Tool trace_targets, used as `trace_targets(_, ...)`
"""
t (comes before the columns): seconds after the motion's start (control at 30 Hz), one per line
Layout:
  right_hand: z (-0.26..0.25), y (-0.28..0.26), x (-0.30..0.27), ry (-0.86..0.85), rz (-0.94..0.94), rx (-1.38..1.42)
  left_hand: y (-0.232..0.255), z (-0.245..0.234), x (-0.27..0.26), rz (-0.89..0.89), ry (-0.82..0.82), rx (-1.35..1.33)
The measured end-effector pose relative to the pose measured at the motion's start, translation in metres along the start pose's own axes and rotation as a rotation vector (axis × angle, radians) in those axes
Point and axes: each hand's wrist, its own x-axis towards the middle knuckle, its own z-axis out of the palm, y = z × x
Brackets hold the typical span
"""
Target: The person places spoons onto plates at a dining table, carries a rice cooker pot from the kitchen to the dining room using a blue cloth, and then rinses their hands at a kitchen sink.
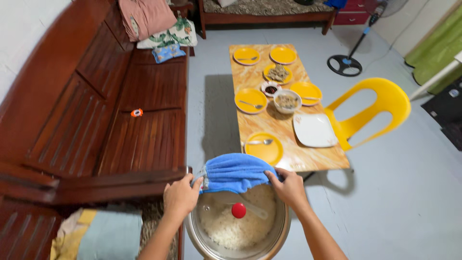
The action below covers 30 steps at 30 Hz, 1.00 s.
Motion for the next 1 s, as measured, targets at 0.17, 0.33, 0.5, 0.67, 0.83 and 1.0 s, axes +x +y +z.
trace_targets(0.17,0.043,-0.031,0.095,-0.061,0.091,0.074,0.010,-0.037,0.114,-0.032,-0.068,0.052)
trace_targets(0.33,0.070,-0.044,0.170,0.012,0.028,0.051,0.019,-0.051,0.196,-0.036,-0.147,0.078)
trace_targets(0.5,0.090,-0.037,0.232,-0.015,0.131,0.033,0.022,-0.025,0.285,0.068,-0.066,0.081)
trace_targets(0.67,0.109,-0.043,0.322,0.014,0.092,0.005,0.039,-0.016,0.367,0.011,-0.168,0.072)
trace_targets(0.83,0.130,-0.045,0.375,0.014,0.162,-0.033,0.054,-0.023,0.440,0.044,-0.168,0.107)
trace_targets(1.0,0.157,-0.044,0.443,0.028,0.276,-0.047,0.064,-0.020,0.534,0.119,-0.226,0.130)
